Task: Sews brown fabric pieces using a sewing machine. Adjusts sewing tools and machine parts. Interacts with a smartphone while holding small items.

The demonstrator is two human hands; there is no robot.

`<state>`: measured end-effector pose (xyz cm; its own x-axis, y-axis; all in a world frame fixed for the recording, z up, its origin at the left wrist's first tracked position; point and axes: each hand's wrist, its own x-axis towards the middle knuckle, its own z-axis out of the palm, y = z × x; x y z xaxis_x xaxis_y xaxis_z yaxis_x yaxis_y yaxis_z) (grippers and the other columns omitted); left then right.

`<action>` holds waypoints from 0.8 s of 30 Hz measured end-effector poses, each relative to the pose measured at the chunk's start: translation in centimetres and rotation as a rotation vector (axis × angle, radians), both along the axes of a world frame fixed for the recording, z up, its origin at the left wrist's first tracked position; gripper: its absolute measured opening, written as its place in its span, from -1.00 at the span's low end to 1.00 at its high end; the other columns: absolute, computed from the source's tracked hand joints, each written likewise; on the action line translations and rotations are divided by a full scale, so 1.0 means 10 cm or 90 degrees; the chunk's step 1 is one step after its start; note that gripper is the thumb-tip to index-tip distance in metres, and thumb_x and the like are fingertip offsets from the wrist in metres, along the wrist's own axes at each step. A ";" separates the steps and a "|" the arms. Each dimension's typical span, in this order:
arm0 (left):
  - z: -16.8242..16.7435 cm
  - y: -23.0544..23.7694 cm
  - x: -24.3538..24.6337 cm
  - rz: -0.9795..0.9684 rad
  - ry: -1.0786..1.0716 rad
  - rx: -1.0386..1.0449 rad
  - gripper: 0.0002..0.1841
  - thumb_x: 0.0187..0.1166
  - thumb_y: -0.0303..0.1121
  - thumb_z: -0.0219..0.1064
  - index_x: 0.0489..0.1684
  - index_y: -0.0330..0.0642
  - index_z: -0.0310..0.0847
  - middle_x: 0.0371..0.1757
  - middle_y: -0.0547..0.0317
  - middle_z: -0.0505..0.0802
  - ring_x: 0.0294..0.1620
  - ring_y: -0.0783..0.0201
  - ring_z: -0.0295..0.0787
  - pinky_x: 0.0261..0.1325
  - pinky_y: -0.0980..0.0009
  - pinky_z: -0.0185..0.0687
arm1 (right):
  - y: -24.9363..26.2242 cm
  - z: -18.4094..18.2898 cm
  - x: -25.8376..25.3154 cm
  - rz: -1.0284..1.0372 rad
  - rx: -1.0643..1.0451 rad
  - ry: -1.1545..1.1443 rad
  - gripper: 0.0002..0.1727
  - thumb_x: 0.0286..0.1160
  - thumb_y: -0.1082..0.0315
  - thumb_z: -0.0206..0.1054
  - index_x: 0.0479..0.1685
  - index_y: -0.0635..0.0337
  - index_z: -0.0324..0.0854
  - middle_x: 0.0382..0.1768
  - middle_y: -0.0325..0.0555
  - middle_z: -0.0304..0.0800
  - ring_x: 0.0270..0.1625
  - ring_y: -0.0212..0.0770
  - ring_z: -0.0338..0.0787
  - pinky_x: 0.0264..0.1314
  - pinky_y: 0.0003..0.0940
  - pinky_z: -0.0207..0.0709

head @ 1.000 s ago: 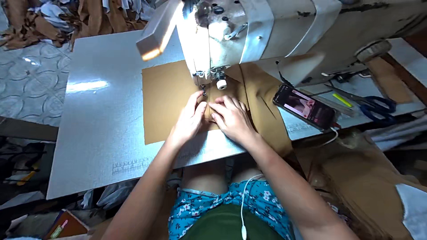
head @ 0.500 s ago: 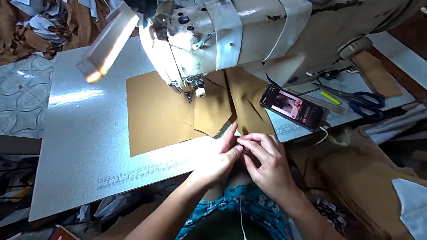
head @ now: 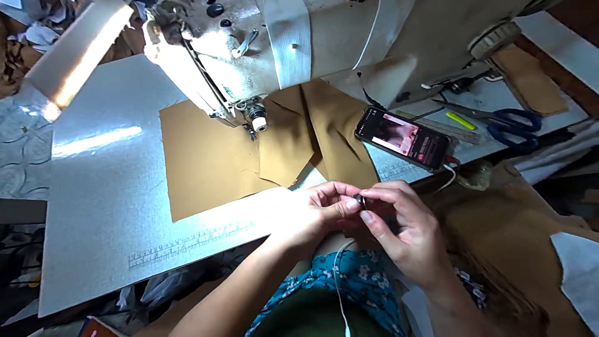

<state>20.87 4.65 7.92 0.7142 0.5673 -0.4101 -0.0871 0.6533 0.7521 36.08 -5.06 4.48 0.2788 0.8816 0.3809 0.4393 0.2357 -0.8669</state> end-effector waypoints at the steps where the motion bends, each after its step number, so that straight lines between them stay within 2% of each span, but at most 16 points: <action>1: 0.00 0.00 0.01 -0.008 -0.008 -0.004 -0.82 0.67 -0.67 0.14 -0.11 -0.26 0.65 -0.31 0.23 0.87 -0.27 0.44 0.88 -0.04 0.52 0.83 | -0.02 -0.01 0.02 0.002 0.005 0.018 -0.73 0.55 0.26 0.37 0.12 0.16 0.71 0.05 -0.23 0.72 0.08 -0.56 0.76 0.05 -0.68 0.72; 6: 0.00 0.04 0.08 -0.066 -0.057 -0.018 -0.78 0.70 -0.65 0.06 -0.05 -0.22 0.64 -0.24 0.20 0.92 -0.22 0.43 0.92 -0.03 0.52 0.84 | -0.08 -0.03 0.12 0.018 0.042 0.093 -0.75 0.60 0.21 0.39 0.17 -0.05 0.61 0.10 -0.40 0.72 0.11 -0.55 0.78 0.12 -0.60 0.75; 8: 0.00 0.04 0.14 -0.082 -0.070 -0.008 -0.75 0.70 -0.66 0.05 0.05 -0.21 0.62 -0.21 0.22 0.91 -0.20 0.42 0.91 -0.01 0.51 0.84 | -0.09 -0.05 0.16 0.013 0.059 0.100 -0.75 0.60 0.19 0.39 0.18 -0.12 0.59 0.09 -0.47 0.71 0.10 -0.58 0.77 0.13 -0.61 0.75; 10: 0.01 0.03 0.22 -0.097 -0.070 0.016 -0.71 0.71 -0.65 0.03 0.16 -0.20 0.63 -0.16 0.25 0.89 -0.15 0.42 0.91 0.05 0.49 0.84 | -0.10 -0.06 0.20 0.000 0.070 0.115 -0.76 0.63 0.16 0.36 0.19 -0.18 0.58 0.09 -0.54 0.70 0.09 -0.62 0.76 0.13 -0.64 0.73; 14: -0.04 0.14 0.44 -0.193 -0.106 0.050 -0.69 0.75 -0.62 -0.01 0.20 -0.27 0.65 0.02 0.20 0.92 0.05 0.36 0.90 0.23 0.43 0.80 | -0.10 -0.08 0.54 -0.077 0.090 0.078 -0.76 0.73 0.05 0.23 0.21 -0.20 0.63 0.04 -0.64 0.72 -0.01 -0.71 0.72 0.04 -0.68 0.68; 15: -0.08 0.22 0.49 -0.223 -0.111 0.065 -0.70 0.76 -0.61 -0.01 0.22 -0.29 0.63 0.04 0.19 0.91 0.07 0.35 0.89 0.25 0.41 0.79 | -0.09 -0.07 0.75 -0.125 0.084 0.029 -0.74 0.74 0.06 0.20 0.19 -0.13 0.66 0.03 -0.59 0.74 -0.02 -0.69 0.73 0.02 -0.65 0.69; 16: -0.12 0.32 0.54 -0.250 -0.111 0.084 -0.69 0.76 -0.60 -0.02 0.23 -0.29 0.62 0.05 0.20 0.91 0.08 0.34 0.89 0.26 0.41 0.79 | -0.07 -0.05 1.00 -0.188 0.069 -0.030 -0.72 0.76 0.12 0.18 0.20 0.02 0.66 0.04 -0.45 0.76 -0.02 -0.64 0.75 0.03 -0.60 0.70; 17: -0.16 0.42 0.57 -0.275 -0.108 0.106 -0.69 0.76 -0.60 -0.02 0.24 -0.29 0.62 0.04 0.22 0.91 0.07 0.35 0.89 0.26 0.40 0.79 | -0.05 -0.03 1.30 -0.254 0.039 -0.094 -0.65 0.76 0.22 0.15 0.23 0.29 0.62 0.06 -0.13 0.75 -0.02 -0.48 0.76 0.05 -0.48 0.70; 18: -0.20 0.51 0.57 -0.295 -0.107 0.126 -0.69 0.74 -0.58 0.00 0.23 -0.26 0.64 0.02 0.25 0.92 0.04 0.36 0.90 0.23 0.40 0.80 | -0.01 0.01 1.61 -0.308 -0.010 -0.142 -0.60 0.77 0.28 0.10 0.30 0.47 0.55 0.13 0.17 0.72 0.04 -0.24 0.77 0.13 -0.30 0.68; 19: -0.25 0.59 0.56 -0.311 -0.117 0.140 -0.69 0.71 -0.55 0.05 0.21 -0.20 0.68 0.01 0.27 0.93 0.02 0.36 0.90 0.20 0.41 0.81 | 0.04 0.03 1.91 -0.350 -0.060 -0.173 -0.57 0.80 0.30 0.05 0.36 0.54 0.48 0.19 0.37 0.68 0.12 0.00 0.78 0.23 -0.08 0.66; 21: -0.35 0.68 0.47 -0.344 -0.161 0.149 -0.75 0.67 -0.39 0.25 0.17 -0.04 0.80 0.01 0.29 0.95 0.00 0.37 0.92 0.14 0.43 0.83 | 0.10 0.00 2.38 -0.398 -0.141 -0.238 -0.58 0.85 0.33 0.05 0.39 0.56 0.44 0.23 0.54 0.65 0.24 0.35 0.74 0.35 0.25 0.55; 22: -0.40 0.73 0.41 -0.364 -0.193 0.146 -0.75 0.67 -0.28 0.34 0.20 0.03 0.83 0.03 0.29 0.96 0.02 0.37 0.92 0.14 0.43 0.83 | 0.11 -0.04 2.51 -0.404 -0.171 -0.274 -0.59 0.84 0.33 0.08 0.36 0.55 0.48 0.20 0.56 0.66 0.25 0.46 0.72 0.34 0.38 0.50; 24: -0.52 0.79 0.29 -0.394 -0.261 0.131 -0.70 0.68 -0.21 0.35 0.29 0.07 0.81 0.09 0.26 0.95 0.08 0.36 0.92 0.18 0.43 0.83 | 0.15 -0.16 2.61 -0.391 -0.222 -0.312 -0.64 0.82 0.36 0.12 0.31 0.52 0.54 0.19 0.54 0.68 0.28 0.56 0.67 0.33 0.50 0.43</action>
